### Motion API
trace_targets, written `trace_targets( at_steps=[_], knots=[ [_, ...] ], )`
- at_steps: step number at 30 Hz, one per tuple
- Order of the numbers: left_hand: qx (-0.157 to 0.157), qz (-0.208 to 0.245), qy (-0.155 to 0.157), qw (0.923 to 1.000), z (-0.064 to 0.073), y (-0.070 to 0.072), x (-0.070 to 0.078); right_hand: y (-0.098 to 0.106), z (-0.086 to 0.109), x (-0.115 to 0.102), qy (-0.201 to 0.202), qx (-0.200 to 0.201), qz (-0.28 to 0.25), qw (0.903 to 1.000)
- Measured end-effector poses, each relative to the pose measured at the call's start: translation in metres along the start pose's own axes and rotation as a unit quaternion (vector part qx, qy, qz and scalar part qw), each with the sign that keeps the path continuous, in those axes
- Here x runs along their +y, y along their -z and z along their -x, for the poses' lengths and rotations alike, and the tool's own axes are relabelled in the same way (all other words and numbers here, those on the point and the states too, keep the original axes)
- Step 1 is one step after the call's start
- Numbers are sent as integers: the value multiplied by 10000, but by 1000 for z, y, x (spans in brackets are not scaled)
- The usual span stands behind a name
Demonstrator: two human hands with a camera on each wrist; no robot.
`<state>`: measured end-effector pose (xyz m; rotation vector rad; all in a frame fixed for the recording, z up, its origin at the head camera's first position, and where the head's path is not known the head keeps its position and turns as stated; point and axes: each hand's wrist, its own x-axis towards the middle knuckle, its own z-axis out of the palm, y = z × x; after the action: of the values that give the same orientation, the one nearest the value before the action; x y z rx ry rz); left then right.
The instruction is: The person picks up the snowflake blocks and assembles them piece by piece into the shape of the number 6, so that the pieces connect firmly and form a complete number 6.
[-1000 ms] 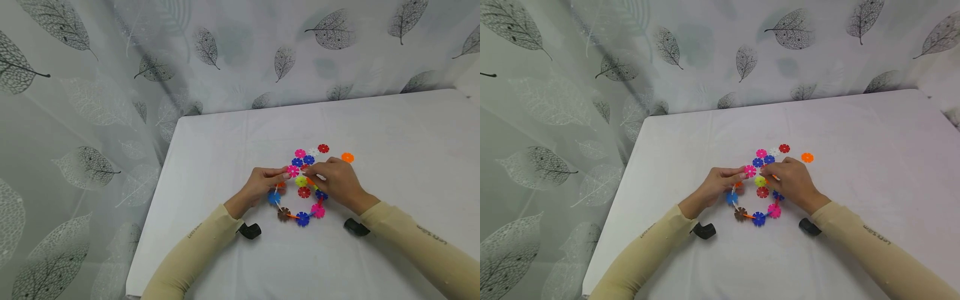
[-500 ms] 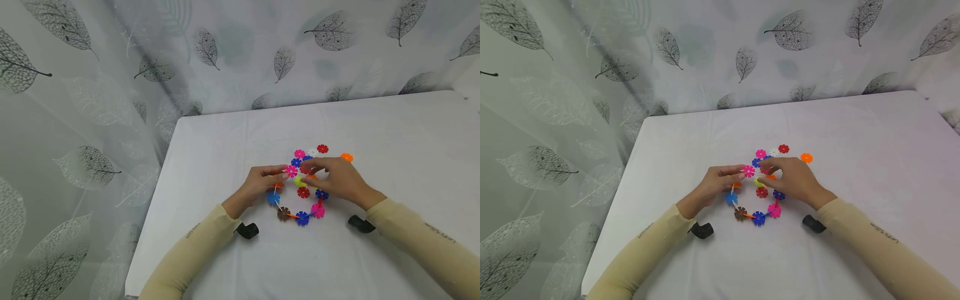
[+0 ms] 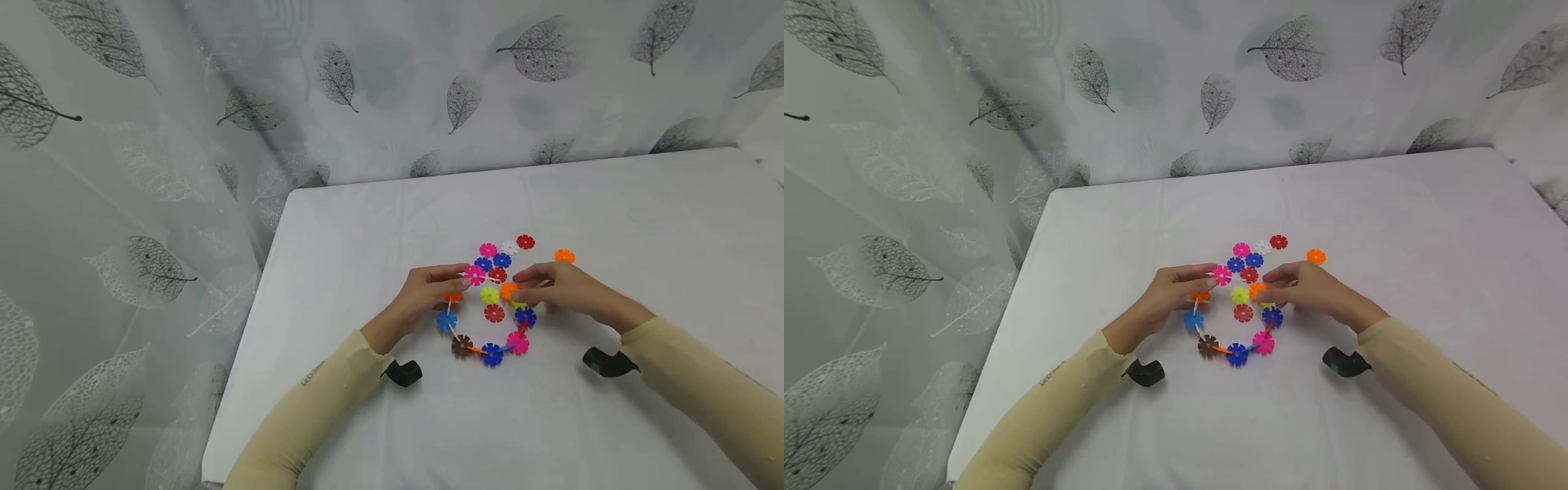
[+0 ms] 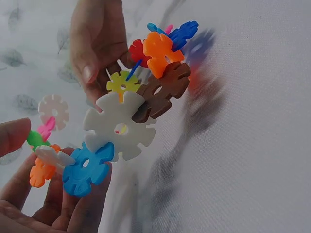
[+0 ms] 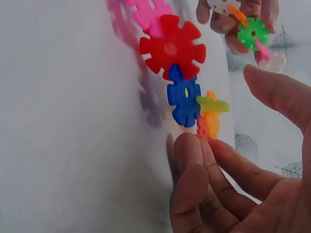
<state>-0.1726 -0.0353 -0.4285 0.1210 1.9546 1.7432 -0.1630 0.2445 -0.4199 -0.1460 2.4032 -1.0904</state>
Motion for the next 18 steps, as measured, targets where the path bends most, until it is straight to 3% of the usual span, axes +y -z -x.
trace_targets(
  at_steps=[9,18],
  knots=[
    [131,-128,271,9995,-5,-4,2,-10,1,5,173,256,64,9995],
    [313,-340,630,9969,-7,-7,4,-17,10,3,313,570,-342,9973]
  ],
)
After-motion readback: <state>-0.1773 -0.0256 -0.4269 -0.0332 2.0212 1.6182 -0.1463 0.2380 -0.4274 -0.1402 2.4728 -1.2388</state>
